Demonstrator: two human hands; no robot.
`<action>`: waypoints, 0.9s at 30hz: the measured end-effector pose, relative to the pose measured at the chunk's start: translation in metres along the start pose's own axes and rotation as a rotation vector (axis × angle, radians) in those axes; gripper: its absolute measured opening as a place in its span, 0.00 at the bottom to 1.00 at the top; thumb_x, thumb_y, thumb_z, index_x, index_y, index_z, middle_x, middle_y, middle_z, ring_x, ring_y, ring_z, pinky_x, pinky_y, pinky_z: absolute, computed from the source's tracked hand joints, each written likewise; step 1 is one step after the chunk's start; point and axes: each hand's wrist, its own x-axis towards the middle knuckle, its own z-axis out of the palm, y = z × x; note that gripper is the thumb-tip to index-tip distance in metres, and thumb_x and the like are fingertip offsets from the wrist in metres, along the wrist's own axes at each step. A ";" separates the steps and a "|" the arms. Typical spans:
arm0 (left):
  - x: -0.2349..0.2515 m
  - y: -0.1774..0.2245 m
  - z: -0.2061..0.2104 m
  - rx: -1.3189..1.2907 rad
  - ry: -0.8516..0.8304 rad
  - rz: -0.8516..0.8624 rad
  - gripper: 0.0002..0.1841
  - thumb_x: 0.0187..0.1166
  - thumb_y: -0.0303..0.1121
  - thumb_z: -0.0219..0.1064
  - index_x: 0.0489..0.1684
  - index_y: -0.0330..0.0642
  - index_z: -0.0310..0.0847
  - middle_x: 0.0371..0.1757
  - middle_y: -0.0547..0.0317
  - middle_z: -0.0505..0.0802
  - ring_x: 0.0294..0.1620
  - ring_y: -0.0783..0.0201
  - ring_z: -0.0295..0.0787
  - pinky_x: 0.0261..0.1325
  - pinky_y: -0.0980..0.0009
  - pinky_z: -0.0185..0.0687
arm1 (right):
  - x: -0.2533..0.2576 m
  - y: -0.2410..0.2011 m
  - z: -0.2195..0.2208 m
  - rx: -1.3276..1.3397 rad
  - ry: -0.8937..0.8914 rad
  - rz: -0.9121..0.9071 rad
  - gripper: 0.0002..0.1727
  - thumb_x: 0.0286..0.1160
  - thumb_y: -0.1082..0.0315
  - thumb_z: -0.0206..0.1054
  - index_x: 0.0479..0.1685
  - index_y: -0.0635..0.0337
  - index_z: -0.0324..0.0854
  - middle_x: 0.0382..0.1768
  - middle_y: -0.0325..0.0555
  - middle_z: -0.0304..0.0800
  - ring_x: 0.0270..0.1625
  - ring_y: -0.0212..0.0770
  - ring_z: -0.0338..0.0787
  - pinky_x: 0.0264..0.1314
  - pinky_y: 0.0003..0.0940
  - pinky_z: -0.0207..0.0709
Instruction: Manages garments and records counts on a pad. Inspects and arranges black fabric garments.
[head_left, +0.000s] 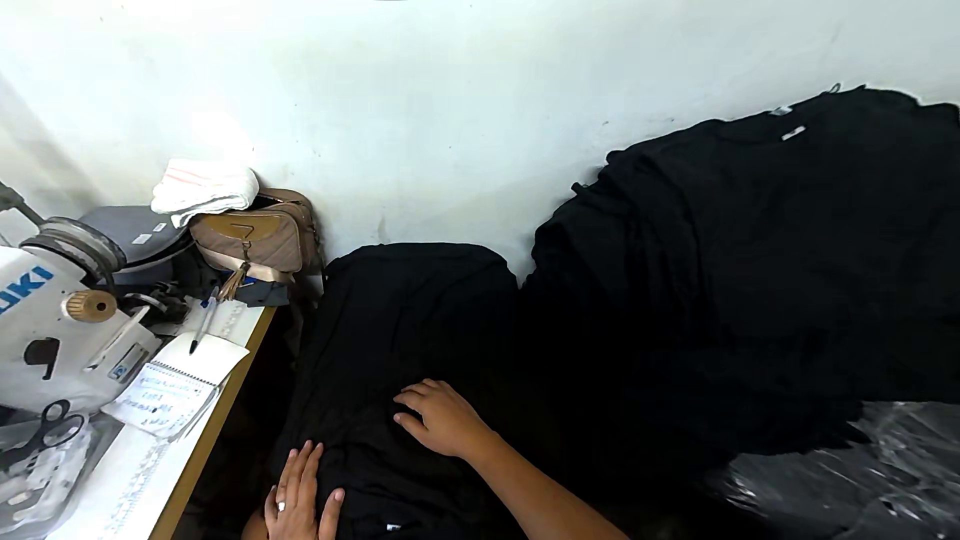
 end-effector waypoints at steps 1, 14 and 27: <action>0.000 0.000 0.000 0.000 0.000 0.001 0.41 0.86 0.68 0.41 0.91 0.51 0.63 0.91 0.52 0.68 0.94 0.43 0.54 0.84 0.26 0.48 | 0.000 0.000 0.000 0.000 -0.002 0.003 0.32 0.89 0.38 0.46 0.76 0.45 0.81 0.77 0.41 0.81 0.84 0.44 0.73 0.90 0.49 0.58; -0.002 -0.003 -0.001 -0.013 -0.007 0.015 0.40 0.86 0.66 0.43 0.90 0.49 0.64 0.91 0.49 0.68 0.94 0.42 0.53 0.85 0.27 0.48 | 0.000 0.000 0.001 0.001 0.004 -0.007 0.31 0.89 0.39 0.46 0.76 0.46 0.81 0.76 0.41 0.82 0.83 0.46 0.74 0.89 0.49 0.59; -0.008 -0.007 -0.002 -0.014 0.051 0.037 0.43 0.86 0.67 0.41 0.88 0.42 0.66 0.89 0.41 0.70 0.92 0.34 0.55 0.86 0.30 0.47 | -0.001 -0.003 -0.001 0.000 0.010 -0.009 0.31 0.90 0.40 0.45 0.76 0.47 0.81 0.76 0.40 0.82 0.82 0.44 0.75 0.88 0.49 0.61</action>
